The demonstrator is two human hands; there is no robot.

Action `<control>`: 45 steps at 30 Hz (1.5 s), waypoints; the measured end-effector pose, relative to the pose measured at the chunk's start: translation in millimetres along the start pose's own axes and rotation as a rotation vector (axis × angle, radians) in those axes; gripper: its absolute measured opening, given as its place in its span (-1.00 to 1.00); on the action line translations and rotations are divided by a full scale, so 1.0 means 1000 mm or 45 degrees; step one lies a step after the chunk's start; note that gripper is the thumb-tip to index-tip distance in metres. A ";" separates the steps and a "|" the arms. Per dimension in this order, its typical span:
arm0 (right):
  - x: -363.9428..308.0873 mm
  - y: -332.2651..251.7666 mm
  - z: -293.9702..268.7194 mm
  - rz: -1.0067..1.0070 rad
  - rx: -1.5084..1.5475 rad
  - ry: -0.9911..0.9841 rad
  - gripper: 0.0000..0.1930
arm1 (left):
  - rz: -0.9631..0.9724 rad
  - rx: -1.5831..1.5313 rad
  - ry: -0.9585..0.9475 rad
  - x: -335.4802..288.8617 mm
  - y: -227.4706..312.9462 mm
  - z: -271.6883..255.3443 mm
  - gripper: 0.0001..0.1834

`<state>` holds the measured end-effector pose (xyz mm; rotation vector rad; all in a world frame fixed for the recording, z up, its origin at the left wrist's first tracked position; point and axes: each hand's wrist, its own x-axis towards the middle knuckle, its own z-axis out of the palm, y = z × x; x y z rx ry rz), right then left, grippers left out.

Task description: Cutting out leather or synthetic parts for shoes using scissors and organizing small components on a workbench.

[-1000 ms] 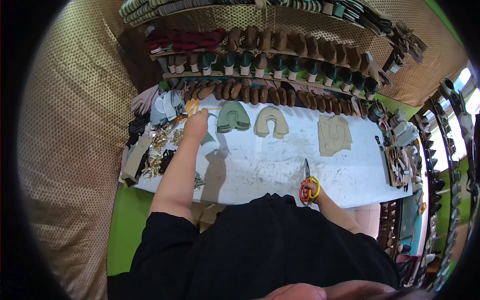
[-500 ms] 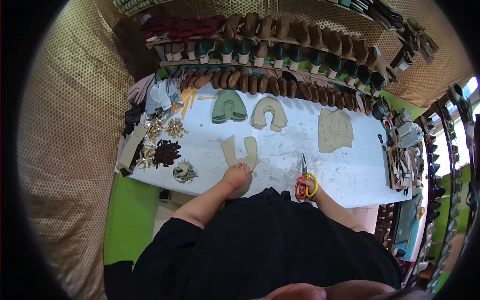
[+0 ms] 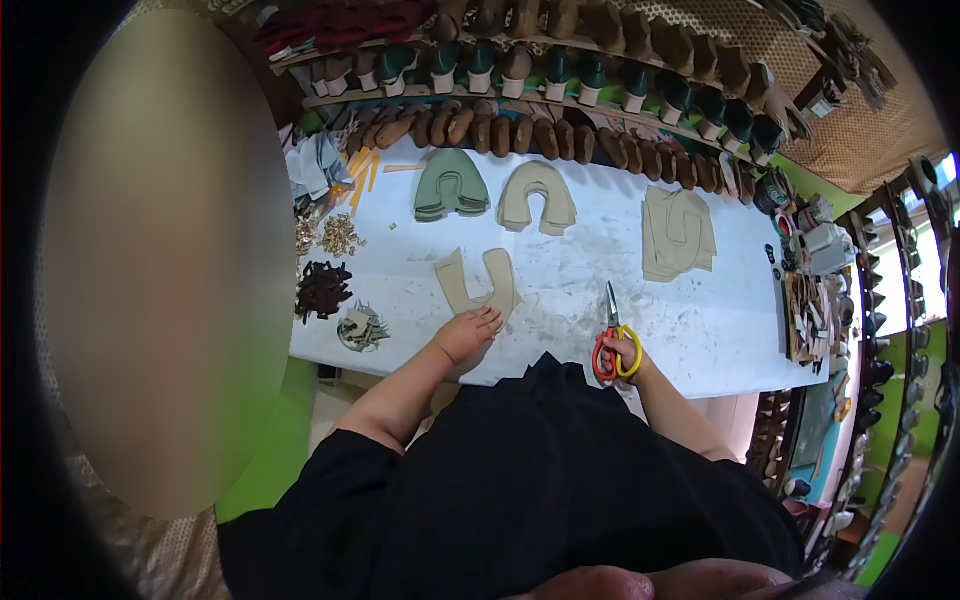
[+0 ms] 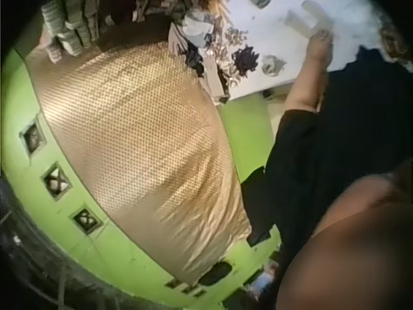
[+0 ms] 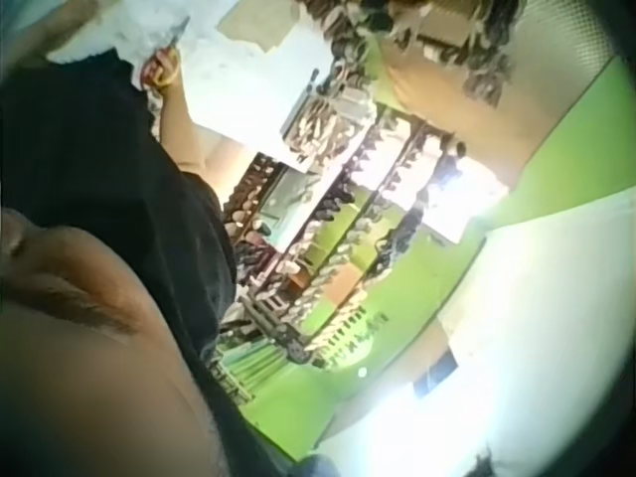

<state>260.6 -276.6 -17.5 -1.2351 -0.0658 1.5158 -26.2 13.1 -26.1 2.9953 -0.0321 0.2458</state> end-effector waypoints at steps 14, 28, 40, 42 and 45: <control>-0.007 0.005 0.014 -0.147 -0.030 0.103 -0.57 | -0.149 -0.183 0.093 0.005 0.008 -0.002 -0.54; -0.007 0.027 0.036 -0.497 -0.006 0.413 -0.64 | -0.190 -0.306 0.096 0.000 0.006 0.003 -0.55; -0.008 0.033 0.046 -0.462 0.222 0.433 -0.64 | -0.458 -0.328 0.218 -0.003 0.034 -0.004 -0.57; -0.014 0.040 0.071 -0.422 0.175 0.453 -0.64 | -0.476 -0.331 0.239 -0.007 0.033 -0.001 -0.58; -0.022 0.063 0.106 -0.276 -0.144 0.268 -0.65 | -0.467 -0.385 0.322 -0.008 0.032 0.006 -0.58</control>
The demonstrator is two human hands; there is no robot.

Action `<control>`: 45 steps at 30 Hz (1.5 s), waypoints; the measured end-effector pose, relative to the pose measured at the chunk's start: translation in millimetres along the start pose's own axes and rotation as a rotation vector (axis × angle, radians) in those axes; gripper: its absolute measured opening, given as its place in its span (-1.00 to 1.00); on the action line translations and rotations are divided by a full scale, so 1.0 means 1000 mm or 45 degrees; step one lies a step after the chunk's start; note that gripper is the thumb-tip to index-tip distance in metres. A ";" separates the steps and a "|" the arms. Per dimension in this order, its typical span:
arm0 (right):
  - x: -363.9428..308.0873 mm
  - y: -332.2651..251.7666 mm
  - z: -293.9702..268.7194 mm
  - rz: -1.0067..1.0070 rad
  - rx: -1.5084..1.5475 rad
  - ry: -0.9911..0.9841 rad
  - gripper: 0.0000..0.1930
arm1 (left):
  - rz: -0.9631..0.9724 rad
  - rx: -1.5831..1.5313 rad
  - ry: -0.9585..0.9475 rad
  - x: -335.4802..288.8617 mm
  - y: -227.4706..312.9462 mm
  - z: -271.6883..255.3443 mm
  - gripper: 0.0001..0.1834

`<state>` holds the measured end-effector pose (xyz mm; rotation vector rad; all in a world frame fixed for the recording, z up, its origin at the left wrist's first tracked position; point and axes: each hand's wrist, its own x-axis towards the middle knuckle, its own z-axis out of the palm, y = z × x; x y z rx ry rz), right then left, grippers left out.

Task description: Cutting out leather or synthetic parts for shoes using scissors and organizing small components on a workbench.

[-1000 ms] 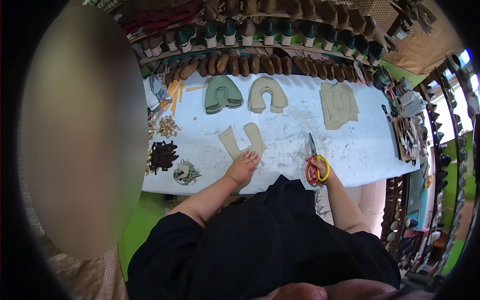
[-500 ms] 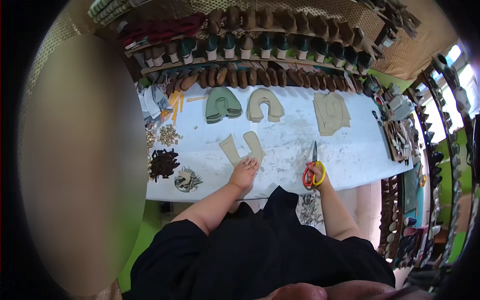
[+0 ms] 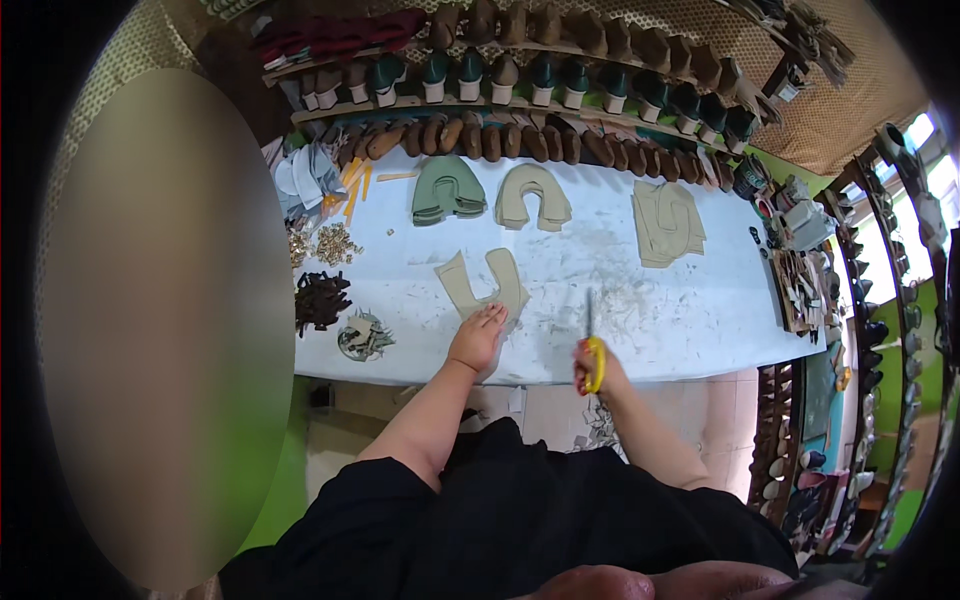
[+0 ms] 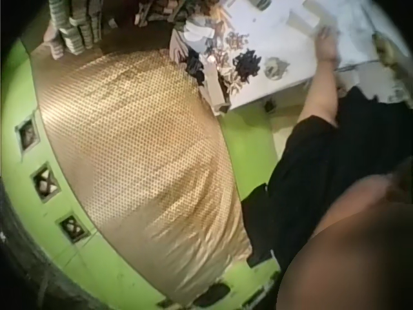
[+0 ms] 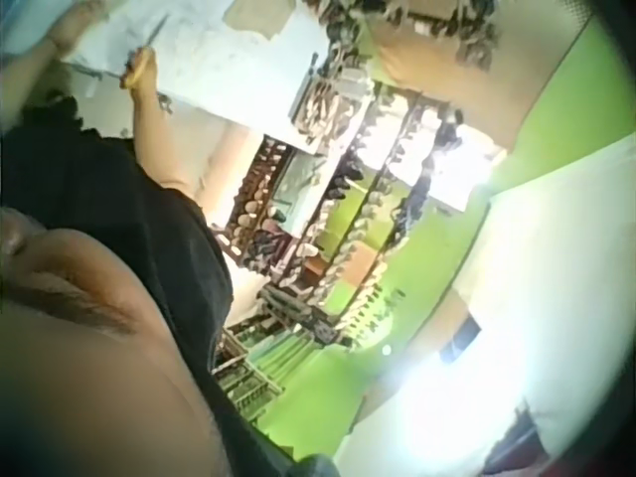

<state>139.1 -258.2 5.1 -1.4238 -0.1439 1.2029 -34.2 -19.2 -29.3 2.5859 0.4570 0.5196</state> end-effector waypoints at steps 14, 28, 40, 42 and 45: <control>0.003 0.004 0.131 0.229 -0.273 -0.108 -0.34 | 0.227 -0.073 0.162 0.000 0.002 -0.008 -0.60; 0.018 0.006 0.139 0.372 -0.135 -0.028 -0.24 | 0.303 -0.032 0.153 0.000 0.001 -0.006 -0.58; 0.013 0.009 0.148 0.308 -0.113 0.015 -0.27 | 0.272 -0.063 0.073 0.000 -0.002 -0.002 -0.60; 0.011 0.008 0.149 0.306 -0.106 0.040 -0.26 | 0.264 -0.067 0.055 0.001 0.000 -0.004 -0.61; 0.012 0.012 0.150 0.303 -0.089 0.052 -0.25 | 0.268 -0.068 0.043 0.000 0.002 -0.006 -0.61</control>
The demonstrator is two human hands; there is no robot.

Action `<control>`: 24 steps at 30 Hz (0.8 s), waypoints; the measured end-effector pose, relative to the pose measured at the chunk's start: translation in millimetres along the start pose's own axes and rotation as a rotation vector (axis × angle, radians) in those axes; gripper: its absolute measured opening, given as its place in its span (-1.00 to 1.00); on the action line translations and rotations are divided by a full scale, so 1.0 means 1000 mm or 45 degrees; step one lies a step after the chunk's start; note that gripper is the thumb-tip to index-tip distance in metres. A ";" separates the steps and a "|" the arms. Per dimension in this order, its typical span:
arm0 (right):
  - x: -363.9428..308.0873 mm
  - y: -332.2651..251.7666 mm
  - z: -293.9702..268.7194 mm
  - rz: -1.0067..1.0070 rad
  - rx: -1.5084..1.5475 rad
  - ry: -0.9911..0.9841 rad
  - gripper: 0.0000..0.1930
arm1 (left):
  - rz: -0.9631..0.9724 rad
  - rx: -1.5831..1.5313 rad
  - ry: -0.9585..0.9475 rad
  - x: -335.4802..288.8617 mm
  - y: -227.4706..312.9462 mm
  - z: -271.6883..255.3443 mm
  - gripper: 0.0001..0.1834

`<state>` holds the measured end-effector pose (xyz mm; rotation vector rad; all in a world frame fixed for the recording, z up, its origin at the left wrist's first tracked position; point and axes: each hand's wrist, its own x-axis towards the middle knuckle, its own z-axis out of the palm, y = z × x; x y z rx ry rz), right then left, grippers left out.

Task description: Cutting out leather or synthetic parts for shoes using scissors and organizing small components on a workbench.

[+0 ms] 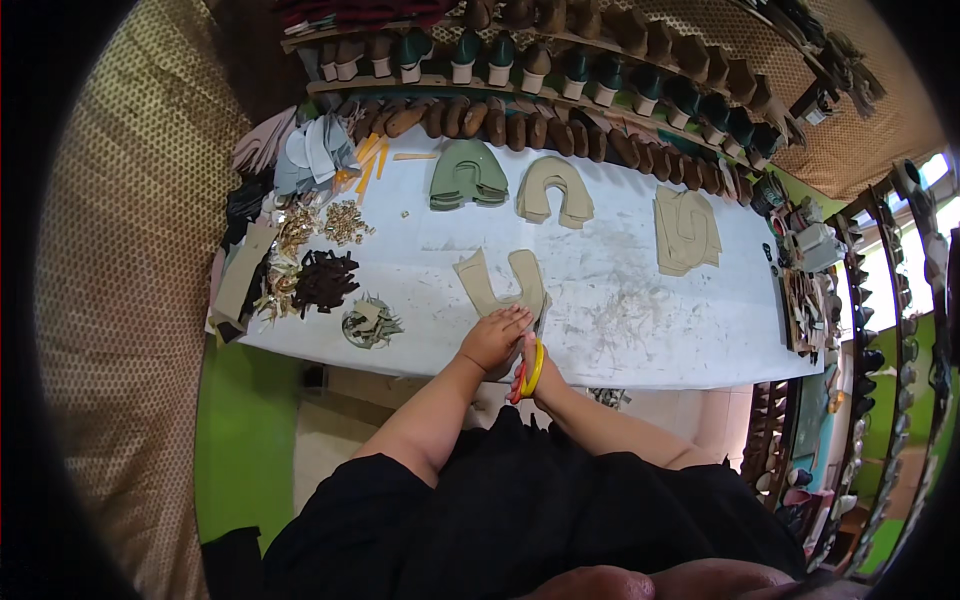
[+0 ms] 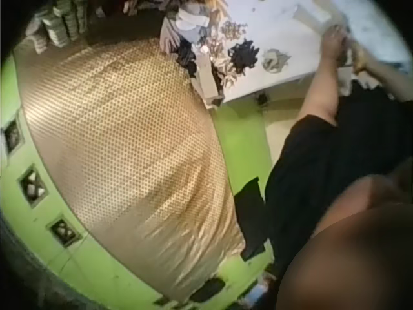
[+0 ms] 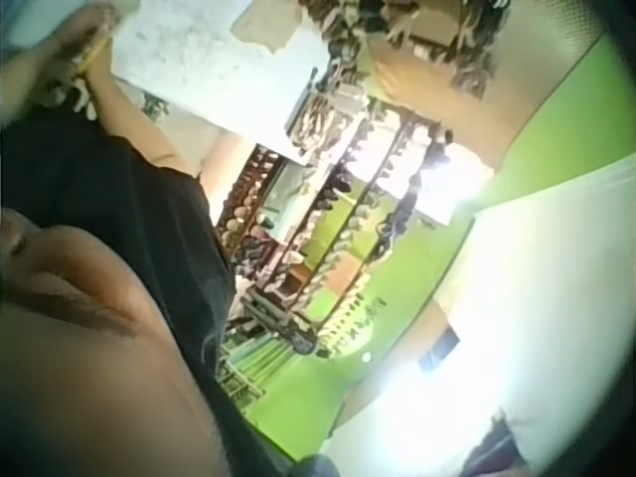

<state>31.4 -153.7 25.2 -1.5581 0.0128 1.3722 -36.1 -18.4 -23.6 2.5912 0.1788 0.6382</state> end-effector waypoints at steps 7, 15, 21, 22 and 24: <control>0.002 0.004 -0.004 0.003 0.015 0.004 -0.25 | 0.032 0.042 -0.048 -0.002 -0.004 0.004 -0.61; 0.006 0.009 -0.007 -0.017 0.023 0.002 -0.28 | 0.040 0.060 -0.043 -0.001 -0.003 0.004 -0.61; 0.004 0.010 -0.006 -0.066 0.020 0.007 -0.26 | 0.051 0.055 -0.039 -0.001 -0.003 0.003 -0.62; 0.003 0.009 -0.006 -0.066 0.021 0.006 -0.26 | 0.052 0.049 -0.040 -0.001 -0.003 0.003 -0.62; 0.002 0.009 -0.005 -0.079 -0.021 0.038 -0.27 | 0.054 0.042 -0.042 0.000 -0.003 0.003 -0.62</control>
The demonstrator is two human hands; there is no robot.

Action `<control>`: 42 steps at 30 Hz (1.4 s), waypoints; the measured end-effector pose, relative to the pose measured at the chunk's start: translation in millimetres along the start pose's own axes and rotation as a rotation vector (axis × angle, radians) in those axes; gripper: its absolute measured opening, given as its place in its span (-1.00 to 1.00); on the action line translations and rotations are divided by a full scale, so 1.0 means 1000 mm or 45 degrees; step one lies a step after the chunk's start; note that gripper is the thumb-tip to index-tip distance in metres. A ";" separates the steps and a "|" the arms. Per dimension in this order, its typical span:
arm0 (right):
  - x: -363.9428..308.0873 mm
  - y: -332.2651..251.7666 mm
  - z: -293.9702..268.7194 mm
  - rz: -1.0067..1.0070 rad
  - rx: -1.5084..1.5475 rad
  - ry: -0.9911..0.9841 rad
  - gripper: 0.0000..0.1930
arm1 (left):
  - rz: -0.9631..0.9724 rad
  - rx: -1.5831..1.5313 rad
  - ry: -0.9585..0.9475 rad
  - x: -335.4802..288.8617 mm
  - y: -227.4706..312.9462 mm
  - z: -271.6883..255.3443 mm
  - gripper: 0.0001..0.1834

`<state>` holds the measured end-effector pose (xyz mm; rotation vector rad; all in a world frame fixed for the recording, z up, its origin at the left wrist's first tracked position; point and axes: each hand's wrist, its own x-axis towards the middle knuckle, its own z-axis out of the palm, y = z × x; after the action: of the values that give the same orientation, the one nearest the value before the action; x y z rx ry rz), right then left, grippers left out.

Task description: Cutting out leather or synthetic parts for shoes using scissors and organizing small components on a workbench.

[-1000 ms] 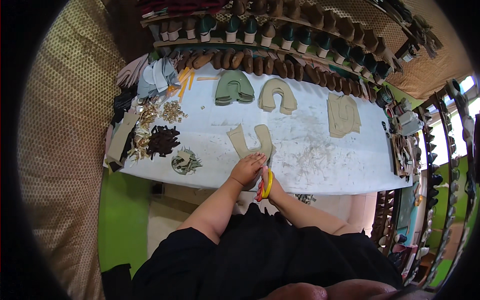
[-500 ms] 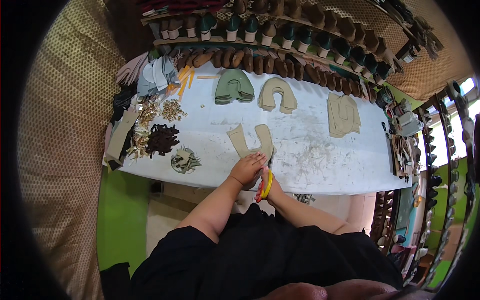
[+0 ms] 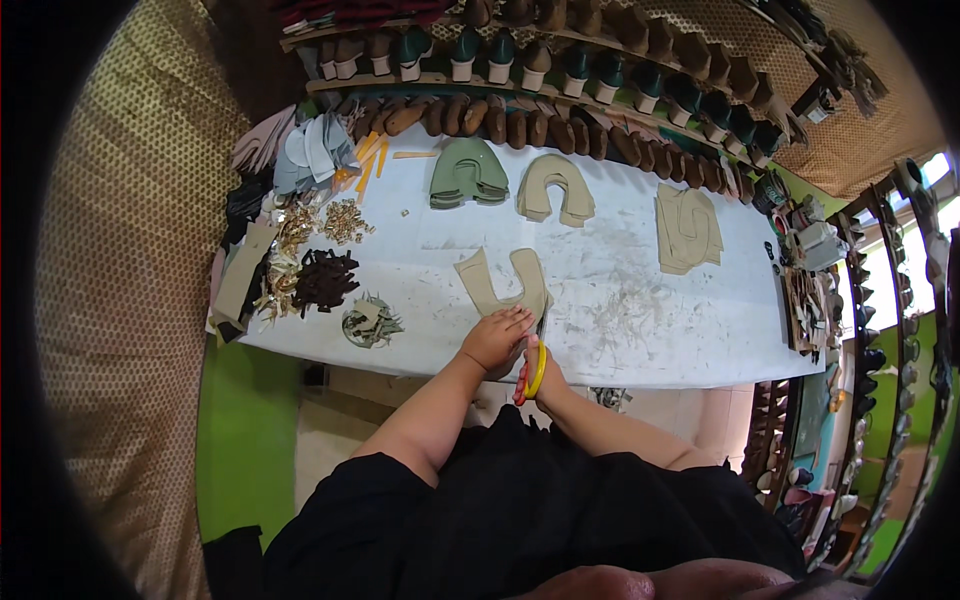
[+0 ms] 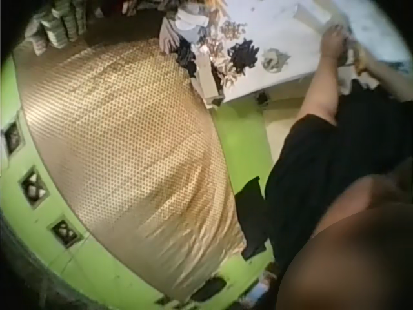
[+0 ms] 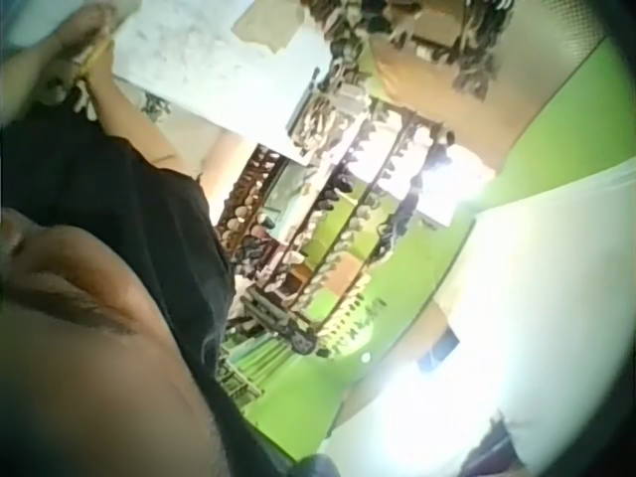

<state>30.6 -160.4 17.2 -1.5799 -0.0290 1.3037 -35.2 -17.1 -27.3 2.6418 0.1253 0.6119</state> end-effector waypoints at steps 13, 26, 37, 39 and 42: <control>-0.004 -0.003 -0.006 -0.066 -0.070 0.044 -0.32 | -0.005 0.019 -0.016 -0.001 0.000 0.000 -0.63; -0.014 -0.015 -0.034 -0.104 -0.507 0.061 -0.35 | -0.039 -0.022 0.024 0.003 0.007 -0.006 -0.70; -0.006 -0.007 -0.047 -0.168 -0.682 0.082 -0.27 | -0.055 -0.028 -0.017 0.000 0.005 -0.003 -0.67; -0.011 -0.012 -0.044 -0.149 -0.649 0.069 -0.27 | -0.056 -0.041 -0.023 0.002 0.005 -0.004 -0.67; -0.012 -0.017 -0.038 -0.133 -0.545 0.056 -0.41 | -0.065 -0.042 -0.028 0.001 0.006 -0.005 -0.66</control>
<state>62.9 -185.2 32.8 -1.9378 -0.3800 1.2335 -36.2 -20.3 -19.9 2.6038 0.1743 0.5627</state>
